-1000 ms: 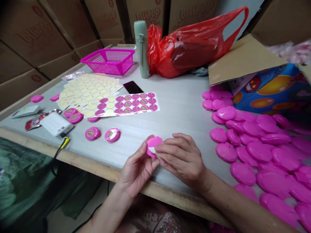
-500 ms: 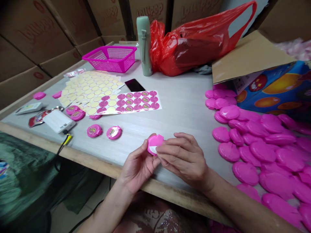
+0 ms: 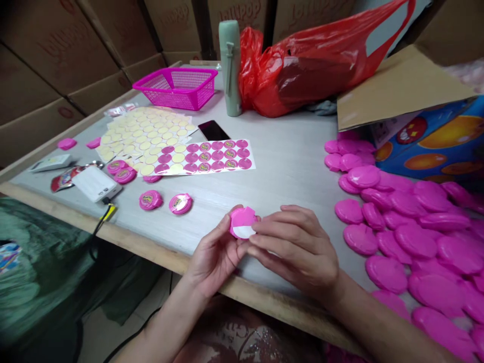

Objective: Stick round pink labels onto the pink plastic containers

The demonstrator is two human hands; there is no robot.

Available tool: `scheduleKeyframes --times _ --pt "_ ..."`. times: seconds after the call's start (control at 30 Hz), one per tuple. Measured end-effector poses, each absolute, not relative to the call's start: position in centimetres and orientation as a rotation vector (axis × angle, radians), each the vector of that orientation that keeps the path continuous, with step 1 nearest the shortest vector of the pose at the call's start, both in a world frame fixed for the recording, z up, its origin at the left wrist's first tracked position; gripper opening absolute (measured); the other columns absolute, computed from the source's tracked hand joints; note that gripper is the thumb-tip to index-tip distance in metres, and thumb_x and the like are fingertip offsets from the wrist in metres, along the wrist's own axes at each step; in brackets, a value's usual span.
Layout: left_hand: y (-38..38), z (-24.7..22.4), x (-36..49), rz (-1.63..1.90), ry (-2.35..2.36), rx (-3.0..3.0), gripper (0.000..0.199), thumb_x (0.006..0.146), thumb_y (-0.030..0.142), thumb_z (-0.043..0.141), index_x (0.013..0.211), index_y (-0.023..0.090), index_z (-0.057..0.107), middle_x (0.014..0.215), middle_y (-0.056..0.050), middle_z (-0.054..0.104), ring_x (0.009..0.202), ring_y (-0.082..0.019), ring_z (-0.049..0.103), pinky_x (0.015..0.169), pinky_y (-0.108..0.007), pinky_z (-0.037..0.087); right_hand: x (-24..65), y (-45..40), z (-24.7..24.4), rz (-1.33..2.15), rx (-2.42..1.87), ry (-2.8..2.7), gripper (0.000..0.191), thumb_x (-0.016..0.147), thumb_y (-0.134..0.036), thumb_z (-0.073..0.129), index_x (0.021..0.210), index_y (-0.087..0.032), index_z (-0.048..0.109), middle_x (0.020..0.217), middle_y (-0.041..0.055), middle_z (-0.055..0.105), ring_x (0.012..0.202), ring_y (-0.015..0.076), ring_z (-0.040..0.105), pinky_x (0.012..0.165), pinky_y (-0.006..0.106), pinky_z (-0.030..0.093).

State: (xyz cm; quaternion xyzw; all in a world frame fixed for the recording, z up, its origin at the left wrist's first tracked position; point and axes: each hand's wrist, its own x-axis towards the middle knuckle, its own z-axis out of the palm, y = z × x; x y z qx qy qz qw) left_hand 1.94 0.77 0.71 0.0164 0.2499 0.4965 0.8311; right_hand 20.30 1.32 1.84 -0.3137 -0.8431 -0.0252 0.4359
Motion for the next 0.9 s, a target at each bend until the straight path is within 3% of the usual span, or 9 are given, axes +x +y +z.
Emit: scheduleKeyframes --times 0.1,0.17,0.27,0.4,0.5,0.67,0.77,0.9 --pt "0.5 0.6 1.9 1.070 0.532 0.103 0.026 0.096 0.023 0.060 0.120 0.013 0.062 0.109 -0.012 0.073 0.092 -0.022 0.075 0.084 -0.033 0.061 20.6 1.6 1.7 -0.037 -0.869 -2.090 0.048 0.078 -0.024 0.085 0.122 -0.024 0.065 0.115 0.0103 0.072 0.106 0.0281 0.067 0.094 0.047 0.055" --pt "0.3 0.5 2.0 1.072 0.530 0.113 0.028 0.094 0.025 0.063 0.119 0.013 0.063 0.109 -0.011 0.073 0.091 -0.023 0.075 0.082 -0.033 0.062 20.8 1.8 1.5 0.002 -0.900 -2.149 0.042 0.082 -0.028 0.082 0.121 -0.026 0.066 0.121 0.0107 0.069 0.111 0.0301 0.065 0.095 0.048 0.054" --pt "0.2 0.5 2.2 1.080 0.526 0.144 0.028 0.092 0.023 0.065 0.118 0.013 0.066 0.109 -0.011 0.072 0.092 -0.019 0.072 0.083 -0.033 0.062 21.2 2.1 1.0 0.059 -0.888 -2.183 0.030 0.090 -0.018 0.073 0.117 -0.030 0.068 0.118 0.0069 0.069 0.110 0.0286 0.064 0.096 0.049 0.051" --pt "0.1 0.3 2.5 1.097 0.564 0.180 0.028 0.091 0.022 0.068 0.117 0.013 0.068 0.107 -0.010 0.071 0.086 -0.015 0.070 0.081 -0.031 0.062 21.4 2.2 0.4 0.052 -0.854 -2.167 0.042 0.091 -0.008 0.065 0.123 -0.035 0.069 0.110 0.0030 0.074 0.105 0.0261 0.066 0.099 0.048 0.049" --pt "0.3 0.1 2.6 1.113 0.567 0.120 0.025 0.093 0.021 0.064 0.116 0.011 0.067 0.104 -0.010 0.072 0.084 -0.015 0.071 0.078 -0.030 0.063 21.2 2.1 0.2 -0.025 -0.818 -2.172 0.045 0.086 -0.005 0.070 0.122 -0.033 0.070 0.103 0.0018 0.078 0.098 0.0250 0.069 0.097 0.046 0.051" --pt "1.3 0.5 2.0 1.124 0.630 -0.036 0.030 0.098 0.025 0.056 0.122 0.008 0.061 0.107 -0.016 0.073 0.088 -0.019 0.075 0.081 -0.028 0.061 20.5 0.8 0.8 -0.111 -0.722 -2.269 0.033 0.084 -0.009 0.074 0.110 -0.029 0.073 0.094 -0.0011 0.081 0.096 0.0231 0.069 0.103 0.045 0.048" --pt "1.5 0.7 1.6 1.129 0.662 -0.033 0.037 0.099 0.029 0.055 0.131 0.011 0.054 0.111 -0.017 0.073 0.092 -0.022 0.076 0.088 -0.031 0.059 20.1 -0.1 1.6 -0.028 -0.705 -2.308 0.032 0.086 -0.011 0.070 0.112 -0.031 0.073 0.099 -0.0014 0.080 0.102 0.0223 0.068 0.108 0.045 0.045" --pt "0.9 0.6 1.6 1.158 0.594 0.112 0.035 0.098 0.028 0.058 0.130 0.015 0.054 0.116 -0.015 0.073 0.098 -0.023 0.075 0.091 -0.032 0.059 19.7 -0.1 1.9 0.282 -0.949 -2.030 0.026 0.087 -0.011 0.068 0.102 -0.031 0.072 0.113 0.0019 0.070 0.109 0.0208 0.064 0.100 0.040 0.050"
